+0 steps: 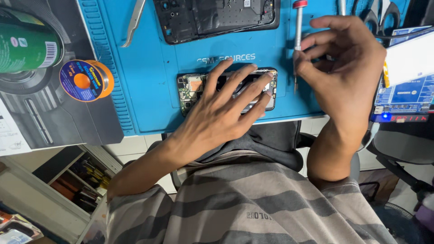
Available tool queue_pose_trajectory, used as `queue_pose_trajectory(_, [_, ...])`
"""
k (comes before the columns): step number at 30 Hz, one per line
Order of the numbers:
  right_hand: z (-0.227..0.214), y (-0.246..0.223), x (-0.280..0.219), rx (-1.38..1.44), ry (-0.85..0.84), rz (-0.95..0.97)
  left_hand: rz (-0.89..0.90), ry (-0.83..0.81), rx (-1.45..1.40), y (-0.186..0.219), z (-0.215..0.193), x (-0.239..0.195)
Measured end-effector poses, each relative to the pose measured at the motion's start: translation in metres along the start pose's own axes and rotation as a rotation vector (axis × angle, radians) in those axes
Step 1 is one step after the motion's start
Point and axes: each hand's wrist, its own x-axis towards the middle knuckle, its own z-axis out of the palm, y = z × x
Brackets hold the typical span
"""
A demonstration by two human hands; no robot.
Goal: The person handles a small metallic component and a black cable, then uses a screwdriver to tighten screws on a disassembled smartphone motherboard. The person also picks up and places the phone's back cover on the workbench.
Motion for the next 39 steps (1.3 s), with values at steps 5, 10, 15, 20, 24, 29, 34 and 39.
queue_pose_trajectory(5, [-0.008, 0.012, -0.008, 0.141, -0.048, -0.127, 0.013, -0.013, 0.033, 0.0, -0.001, 0.001])
queue_pose_trajectory(10, [-0.003, 0.02, -0.018, 0.205, 0.091, -0.084, -0.037, -0.012, 0.064, 0.005, 0.001, 0.001])
queue_pose_trajectory(15, [0.02, 0.037, -0.045, 0.245, 0.24, -0.156, -0.06, 0.001, 0.015, 0.006, 0.005, -0.001])
queue_pose_trajectory(20, [0.041, 0.056, -0.071, 0.349, 0.432, -0.219, -0.026, 0.02, 0.019, 0.004, 0.01, -0.004])
queue_pose_trajectory(24, [0.047, 0.063, -0.076, 0.332, 0.453, -0.259, -0.014, -0.014, 0.058, 0.004, 0.008, -0.006])
queue_pose_trajectory(29, [0.045, 0.061, -0.075, 0.311, 0.431, -0.205, -0.034, -0.038, 0.052, 0.005, 0.004, -0.006])
queue_pose_trajectory(34, [0.045, 0.062, -0.077, 0.29, 0.42, -0.191, -0.048, -0.011, 0.034, 0.006, 0.007, -0.006])
queue_pose_trajectory(39, [0.044, 0.061, -0.077, 0.286, 0.405, -0.189, -0.048, 0.003, 0.023, 0.005, 0.01, -0.007])
